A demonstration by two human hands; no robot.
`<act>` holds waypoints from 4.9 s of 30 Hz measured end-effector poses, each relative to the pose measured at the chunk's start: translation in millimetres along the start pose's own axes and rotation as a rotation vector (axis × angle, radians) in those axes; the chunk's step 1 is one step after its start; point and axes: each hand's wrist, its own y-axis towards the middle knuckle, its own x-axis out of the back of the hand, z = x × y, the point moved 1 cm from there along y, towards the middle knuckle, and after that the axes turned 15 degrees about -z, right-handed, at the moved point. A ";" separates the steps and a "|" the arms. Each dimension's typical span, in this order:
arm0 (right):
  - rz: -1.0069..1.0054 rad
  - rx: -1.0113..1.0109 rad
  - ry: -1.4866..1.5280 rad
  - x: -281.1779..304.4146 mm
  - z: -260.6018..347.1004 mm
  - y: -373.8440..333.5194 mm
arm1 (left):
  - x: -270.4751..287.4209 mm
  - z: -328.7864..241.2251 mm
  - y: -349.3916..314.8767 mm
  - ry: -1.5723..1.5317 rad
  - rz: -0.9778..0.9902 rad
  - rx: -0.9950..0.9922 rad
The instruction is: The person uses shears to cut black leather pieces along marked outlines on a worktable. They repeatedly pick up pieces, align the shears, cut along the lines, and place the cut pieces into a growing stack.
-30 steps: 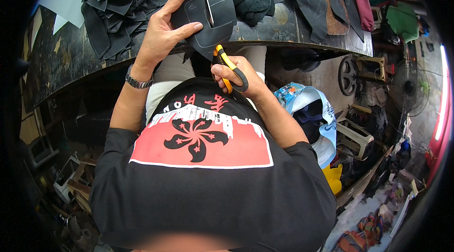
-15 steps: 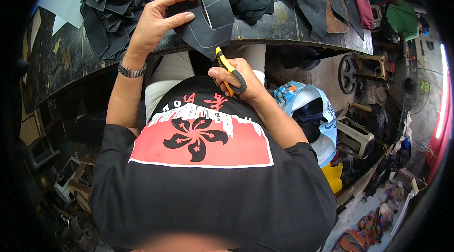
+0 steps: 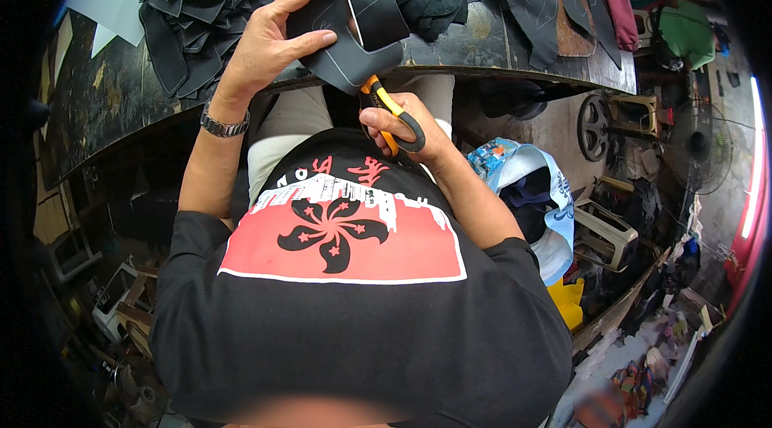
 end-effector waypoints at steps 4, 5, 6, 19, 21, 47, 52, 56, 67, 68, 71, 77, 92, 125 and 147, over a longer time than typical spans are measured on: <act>0.021 -0.008 0.024 0.3 -0.6 -1.9 | 0.1 0.9 0.1 -0.009 -0.001 -0.002; 0.029 -0.010 0.030 0.4 -0.5 -2.3 | -0.2 1.7 -0.1 -0.012 -0.008 0.044; 0.024 -0.012 0.036 0.5 -0.6 -2.9 | -0.7 2.4 -0.5 -0.020 -0.015 0.091; 0.105 0.086 0.035 -0.7 -4.2 6.9 | -8.9 3.9 -0.8 -0.019 -0.055 -0.066; 0.119 0.088 0.072 -1.4 -4.4 8.3 | -10.4 4.4 -1.4 -0.003 -0.081 -0.090; -0.040 0.096 0.167 -19.5 -9.5 4.8 | -55.8 6.9 -39.9 -0.248 -0.454 0.025; -0.047 0.108 0.169 -21.2 -10.9 4.9 | -56.4 10.1 -40.9 -0.248 -0.460 0.031; -0.090 0.091 0.164 -24.2 -9.5 2.7 | -57.1 9.4 -40.8 -0.282 -0.464 0.032; -0.161 0.076 0.000 -19.1 -4.7 7.7 | -53.1 6.1 -39.0 -0.272 -0.500 0.057; -0.171 0.094 -0.006 -18.3 -3.3 9.7 | -52.7 6.4 -39.8 -0.302 -0.496 0.062; -0.162 0.153 0.039 -17.1 0.5 16.0 | -51.9 8.4 -40.8 -0.098 -0.478 0.002; -0.170 0.156 0.109 -17.4 -0.8 15.5 | -49.8 10.7 -43.4 -0.088 -0.453 0.014; -0.217 0.200 0.064 -19.3 0.7 19.1 | -53.9 12.5 -46.4 -0.091 -0.466 0.031; 0.193 0.015 -0.395 35.7 24.4 -5.8 | 14.0 -9.7 -13.5 0.066 -0.050 0.021; 0.181 -0.019 -0.427 25.3 24.7 -1.4 | 11.7 -11.4 -20.3 0.052 0.064 0.218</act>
